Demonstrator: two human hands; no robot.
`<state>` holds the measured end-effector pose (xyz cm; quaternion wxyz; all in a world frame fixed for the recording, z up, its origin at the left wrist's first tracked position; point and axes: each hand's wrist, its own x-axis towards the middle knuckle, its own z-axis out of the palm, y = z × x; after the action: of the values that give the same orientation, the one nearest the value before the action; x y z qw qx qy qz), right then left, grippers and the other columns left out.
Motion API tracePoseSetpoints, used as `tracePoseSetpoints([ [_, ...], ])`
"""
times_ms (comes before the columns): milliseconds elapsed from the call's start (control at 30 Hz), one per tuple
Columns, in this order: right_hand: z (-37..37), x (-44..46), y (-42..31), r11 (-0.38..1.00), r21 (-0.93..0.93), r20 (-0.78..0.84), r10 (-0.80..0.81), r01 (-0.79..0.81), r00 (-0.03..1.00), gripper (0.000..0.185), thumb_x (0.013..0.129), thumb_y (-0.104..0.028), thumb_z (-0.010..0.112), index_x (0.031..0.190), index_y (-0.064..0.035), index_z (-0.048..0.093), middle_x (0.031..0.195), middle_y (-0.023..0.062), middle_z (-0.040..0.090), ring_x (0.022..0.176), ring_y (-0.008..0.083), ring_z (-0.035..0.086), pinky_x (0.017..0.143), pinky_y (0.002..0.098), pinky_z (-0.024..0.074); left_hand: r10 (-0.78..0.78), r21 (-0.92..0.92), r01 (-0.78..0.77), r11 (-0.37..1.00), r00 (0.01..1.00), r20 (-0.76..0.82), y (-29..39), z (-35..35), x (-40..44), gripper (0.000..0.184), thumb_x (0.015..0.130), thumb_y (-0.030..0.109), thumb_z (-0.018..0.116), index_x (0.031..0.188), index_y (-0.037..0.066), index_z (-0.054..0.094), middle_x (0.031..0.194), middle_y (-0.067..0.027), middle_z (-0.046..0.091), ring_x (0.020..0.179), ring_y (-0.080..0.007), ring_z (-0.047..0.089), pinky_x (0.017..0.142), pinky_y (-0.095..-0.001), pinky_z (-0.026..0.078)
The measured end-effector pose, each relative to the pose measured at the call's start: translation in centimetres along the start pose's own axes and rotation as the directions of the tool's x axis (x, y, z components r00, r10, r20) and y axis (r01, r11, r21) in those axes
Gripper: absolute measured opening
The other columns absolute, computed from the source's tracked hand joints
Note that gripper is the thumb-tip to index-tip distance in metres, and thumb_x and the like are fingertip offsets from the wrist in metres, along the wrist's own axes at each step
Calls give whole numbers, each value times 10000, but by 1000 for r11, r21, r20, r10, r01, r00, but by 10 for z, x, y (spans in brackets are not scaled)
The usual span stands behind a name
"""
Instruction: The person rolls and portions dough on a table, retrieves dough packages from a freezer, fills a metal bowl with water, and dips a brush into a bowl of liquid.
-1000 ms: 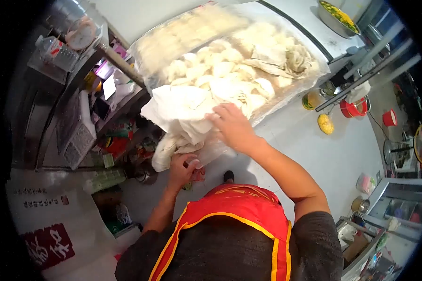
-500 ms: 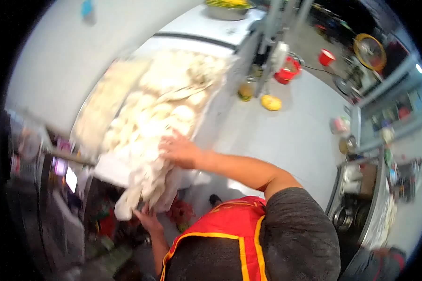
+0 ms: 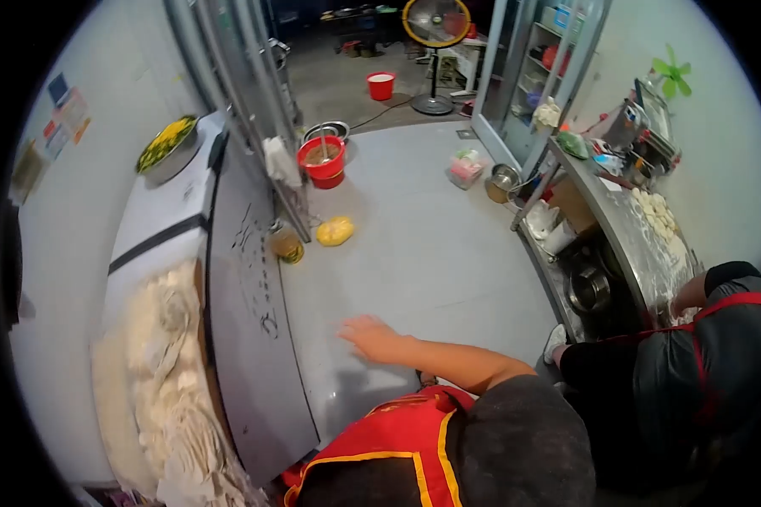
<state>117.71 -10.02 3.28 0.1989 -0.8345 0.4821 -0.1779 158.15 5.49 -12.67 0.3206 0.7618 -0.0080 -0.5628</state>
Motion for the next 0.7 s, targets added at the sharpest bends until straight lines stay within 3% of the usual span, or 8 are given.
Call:
tracePoseSetpoints([
  [167,-49,-91,117,938,-89,-90,327,-335,941,440,765,-131,587,1191,-83,488,1258,173,450,1167,332,410,970,440,327,-89,289,68,955,994,59,6,98,35,425,845,296,480,1173,26,461,979,-106,554,849,-206,543,698,-315,460],
  [300,-80,-156,190,871,-93,-190,460,-482,867,404,759,-128,590,1152,-80,515,1220,167,483,1138,336,441,953,442,347,27,364,-96,926,981,190,37,200,49,414,823,262,518,1164,36,457,954,-98,554,823,-198,544,664,-308,465],
  [400,-116,-180,214,805,-43,-211,571,-591,793,380,760,-126,590,1132,-85,530,1210,154,486,1132,331,444,946,442,356,174,386,-288,876,937,304,60,287,6,286,815,236,544,1020,37,530,913,-69,549,752,-164,524,611,-284,459],
  [433,-123,-186,223,786,-10,-231,600,-618,766,378,752,-111,596,1124,-83,537,1195,158,491,1111,336,459,927,441,374,181,426,-313,849,930,321,68,310,-13,241,821,227,534,970,40,565,969,-55,562,746,-152,517,610,-271,460],
  [533,-139,-192,255,735,87,-291,664,-672,689,372,734,-77,610,1101,-76,552,1165,167,501,1068,341,489,887,431,413,128,606,-314,731,935,331,79,363,-10,288,815,266,547,980,30,548,826,-80,524,709,-178,510,579,-304,445],
  [600,-146,-193,279,717,143,-308,687,-682,658,363,730,-67,613,1089,-70,558,1159,170,502,1065,336,493,884,420,420,153,720,-496,485,859,489,86,379,19,288,818,273,539,978,33,554,808,-82,520,684,-178,499,568,-303,440],
  [667,-157,-192,309,698,156,-340,702,-698,626,361,732,-66,611,1089,-69,555,1155,173,502,1060,336,495,889,411,420,90,779,-482,402,867,490,100,406,19,291,822,280,529,974,34,561,788,-84,516,660,-179,491,562,-305,438],
  [700,-161,-192,323,686,164,-354,712,-709,606,359,734,-65,610,1089,-68,554,1154,175,501,1058,336,496,891,407,420,35,808,-379,452,912,409,107,421,20,293,825,284,523,971,34,565,777,-84,513,649,-180,488,561,-308,439],
])
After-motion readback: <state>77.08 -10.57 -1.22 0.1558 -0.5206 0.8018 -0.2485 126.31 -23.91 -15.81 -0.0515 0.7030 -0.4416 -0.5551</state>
